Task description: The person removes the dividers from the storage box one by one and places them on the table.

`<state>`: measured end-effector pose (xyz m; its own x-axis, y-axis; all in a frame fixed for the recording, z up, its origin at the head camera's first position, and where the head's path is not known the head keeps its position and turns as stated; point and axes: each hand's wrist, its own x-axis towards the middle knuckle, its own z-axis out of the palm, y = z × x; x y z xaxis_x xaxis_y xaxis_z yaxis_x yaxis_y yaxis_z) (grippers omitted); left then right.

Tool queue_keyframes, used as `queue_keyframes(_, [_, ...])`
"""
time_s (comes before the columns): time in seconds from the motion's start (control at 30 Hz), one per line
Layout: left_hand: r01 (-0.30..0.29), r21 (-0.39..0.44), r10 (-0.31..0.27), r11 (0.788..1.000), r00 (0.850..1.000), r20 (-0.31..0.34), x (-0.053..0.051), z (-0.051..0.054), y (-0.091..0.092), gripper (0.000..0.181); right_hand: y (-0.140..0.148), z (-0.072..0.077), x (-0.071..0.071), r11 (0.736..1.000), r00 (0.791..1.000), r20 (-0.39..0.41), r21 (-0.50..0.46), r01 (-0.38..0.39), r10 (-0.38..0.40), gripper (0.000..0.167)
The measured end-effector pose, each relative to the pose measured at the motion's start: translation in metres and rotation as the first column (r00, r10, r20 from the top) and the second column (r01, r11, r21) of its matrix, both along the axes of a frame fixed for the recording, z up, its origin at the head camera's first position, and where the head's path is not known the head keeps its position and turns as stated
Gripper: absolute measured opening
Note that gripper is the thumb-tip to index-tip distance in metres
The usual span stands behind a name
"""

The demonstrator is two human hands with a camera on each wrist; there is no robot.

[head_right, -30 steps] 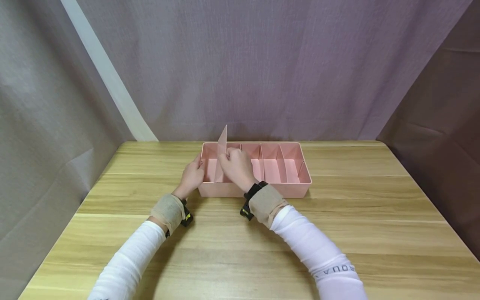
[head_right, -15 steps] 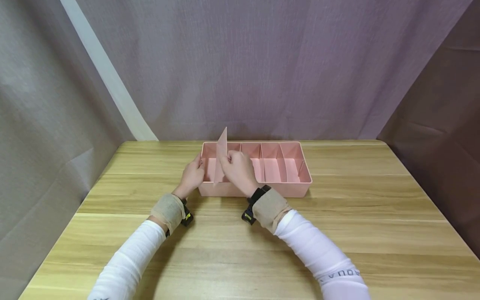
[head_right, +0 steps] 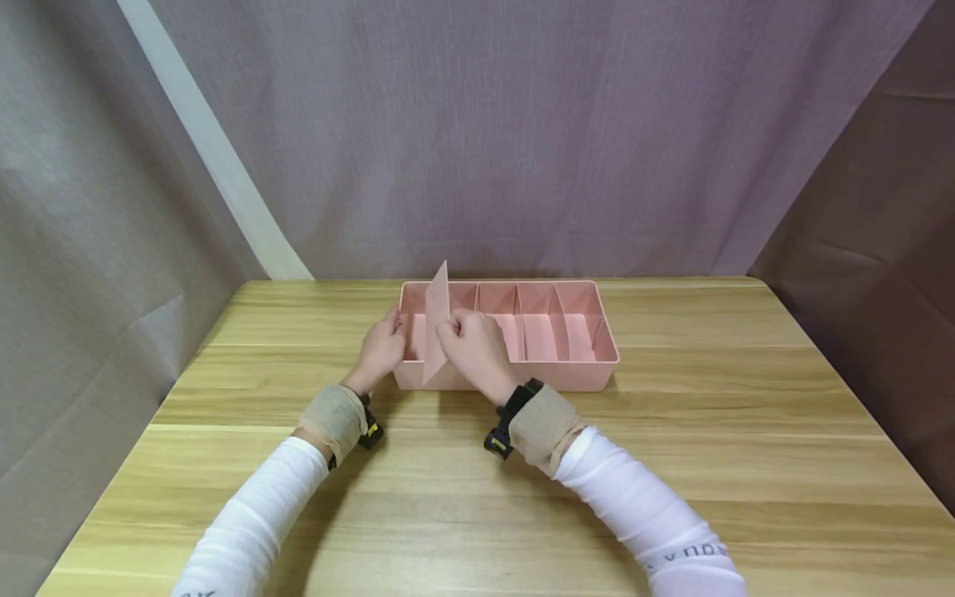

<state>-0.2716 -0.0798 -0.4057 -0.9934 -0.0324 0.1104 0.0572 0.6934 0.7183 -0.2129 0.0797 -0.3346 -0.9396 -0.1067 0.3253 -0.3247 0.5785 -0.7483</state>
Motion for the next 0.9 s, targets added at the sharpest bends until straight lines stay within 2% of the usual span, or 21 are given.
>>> queue_keyframes(0.2, [0.002,-0.005,-0.002,1.000,1.000,-0.012,0.000,0.000,-0.001,0.044,0.001,-0.002,0.004,0.999,0.999,-0.041,-0.027,-0.016,0.015,0.027])
queue_keyframes(0.37, [0.004,-0.006,-0.004,1.000,1.000,-0.010,0.001,0.001,-0.001,0.044,0.003,-0.004,0.008,0.998,0.998,-0.043,-0.051,-0.042,0.040,0.028])
queue_keyframes(0.53, [0.008,0.000,-0.008,1.000,1.000,0.003,0.001,0.002,-0.001,0.045,0.005,-0.005,0.013,0.994,0.998,-0.023,-0.093,-0.054,0.052,0.027])
queue_keyframes(0.73, [0.010,0.001,-0.010,1.000,0.999,0.035,0.002,0.001,-0.001,0.045,0.008,-0.007,0.018,0.988,0.996,0.037,-0.140,-0.070,0.076,0.027])
queue_keyframes(0.9, [0.004,-0.011,-0.004,1.000,1.000,0.017,0.001,0.000,-0.001,0.044,0.011,-0.009,0.021,0.982,0.993,0.065,-0.173,-0.082,0.094,0.028])
